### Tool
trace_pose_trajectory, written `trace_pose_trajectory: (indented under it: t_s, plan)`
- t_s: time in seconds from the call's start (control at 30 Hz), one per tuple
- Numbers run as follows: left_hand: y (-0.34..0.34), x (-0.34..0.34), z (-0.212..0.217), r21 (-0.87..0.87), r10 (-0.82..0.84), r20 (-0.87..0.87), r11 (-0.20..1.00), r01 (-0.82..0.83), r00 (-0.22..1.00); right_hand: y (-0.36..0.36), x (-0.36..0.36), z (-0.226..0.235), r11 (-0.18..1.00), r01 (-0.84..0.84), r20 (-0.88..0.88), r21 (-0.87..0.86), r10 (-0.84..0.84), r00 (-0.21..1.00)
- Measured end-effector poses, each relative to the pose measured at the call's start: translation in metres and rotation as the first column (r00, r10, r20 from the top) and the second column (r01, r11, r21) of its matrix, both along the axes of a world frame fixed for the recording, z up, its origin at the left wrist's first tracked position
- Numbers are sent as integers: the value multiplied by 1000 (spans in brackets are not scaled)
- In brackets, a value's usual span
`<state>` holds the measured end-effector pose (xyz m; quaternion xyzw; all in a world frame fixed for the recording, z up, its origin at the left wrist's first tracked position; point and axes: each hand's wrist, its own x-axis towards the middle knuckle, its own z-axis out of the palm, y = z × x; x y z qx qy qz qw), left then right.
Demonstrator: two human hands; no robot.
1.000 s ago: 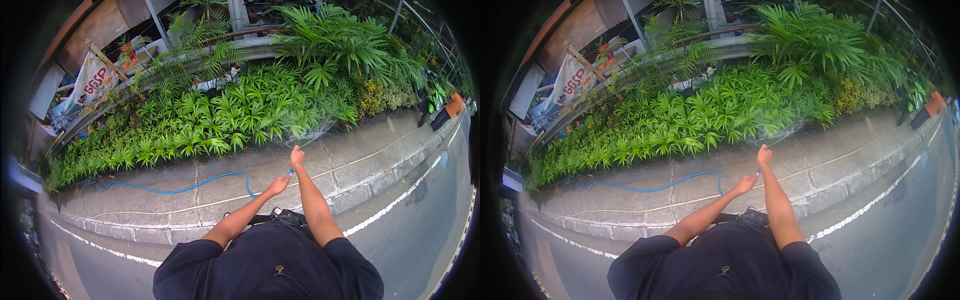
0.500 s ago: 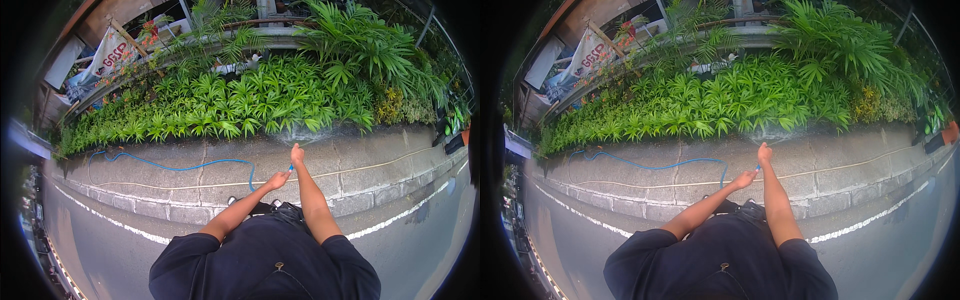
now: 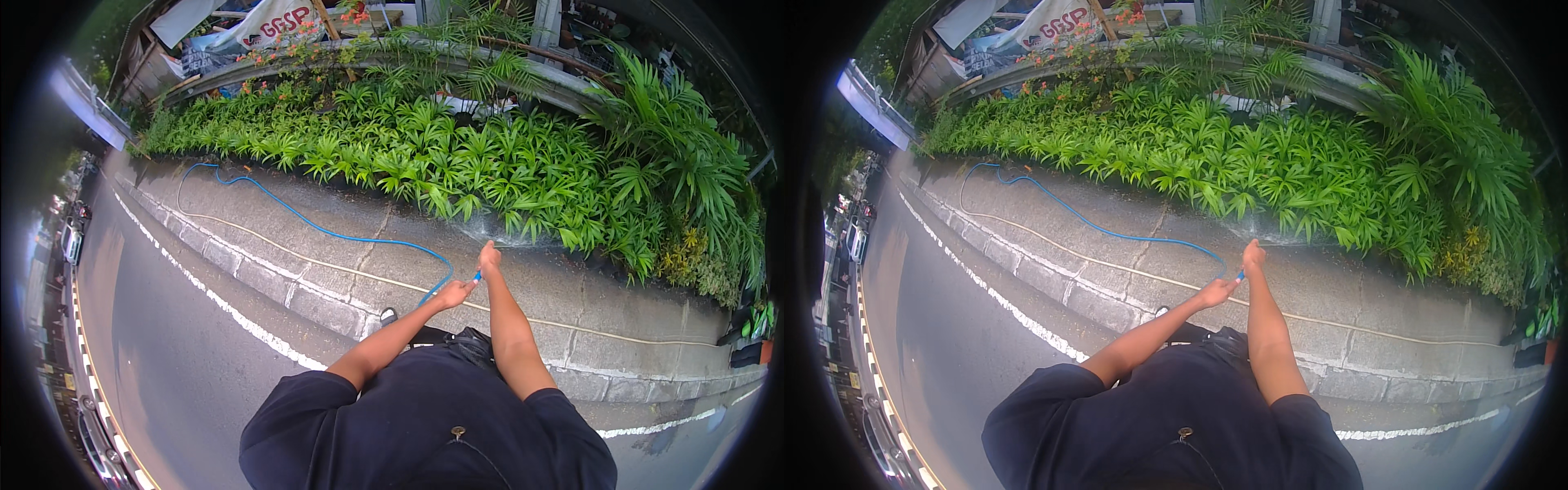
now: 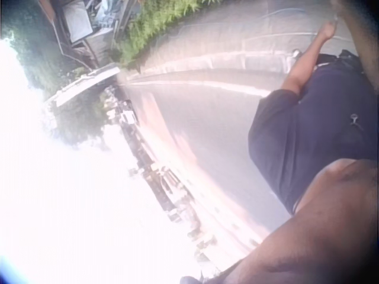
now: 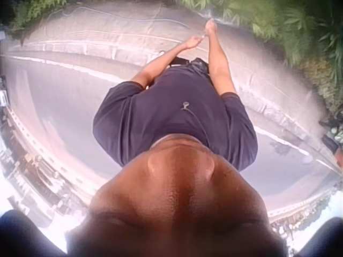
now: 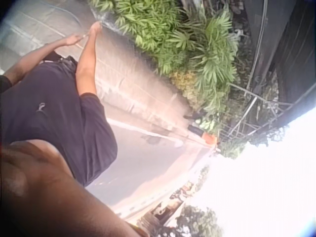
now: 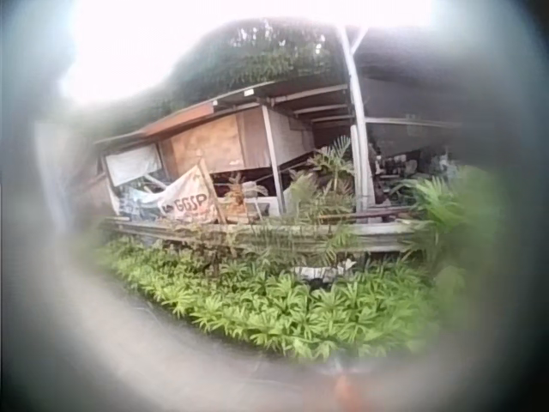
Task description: The person waters a roadside garden bed using a blue hose. They move the hose along the length of the plants, spraying water onto the foliage and soil.
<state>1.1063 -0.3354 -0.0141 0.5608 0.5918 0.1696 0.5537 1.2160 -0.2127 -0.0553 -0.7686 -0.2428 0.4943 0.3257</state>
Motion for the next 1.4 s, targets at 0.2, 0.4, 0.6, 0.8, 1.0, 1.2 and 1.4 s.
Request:
trace_pose_trajectory:
  t_s: [0.2, 0.4, 0.6, 0.8, 1.0, 1.2, 1.4]
  plan:
    - [2, -92, 9, 9, 151, 20, 988, -151, 988, 17, -98, -1, 997, -79, -261, 14, 80, 962]
    - [3, -197, 22, 10, 279, 32, 960, -279, 960, 23, -216, 14, 995, -98, -494, -17, 77, 866]
    - [-7, -293, 42, 106, 421, 9, 902, -419, 907, 26, -325, 26, 991, -107, -681, -77, 27, 732]
    - [-26, -360, 53, 157, 592, 60, 789, -594, 803, 20, -414, 46, 960, -278, -802, -40, 136, 582]
    - [-41, -393, 58, 168, 720, 134, 661, -731, 681, 11, -473, 72, 920, -391, -805, 13, 242, 542]
    - [-50, -408, 58, 221, 783, 167, 562, -797, 599, 0, -504, 93, 882, -466, -806, 64, 321, 497]
    - [-56, -416, 69, 203, 807, 220, 511, -835, 548, -4, -522, 106, 857, -498, -815, 129, 378, 439]
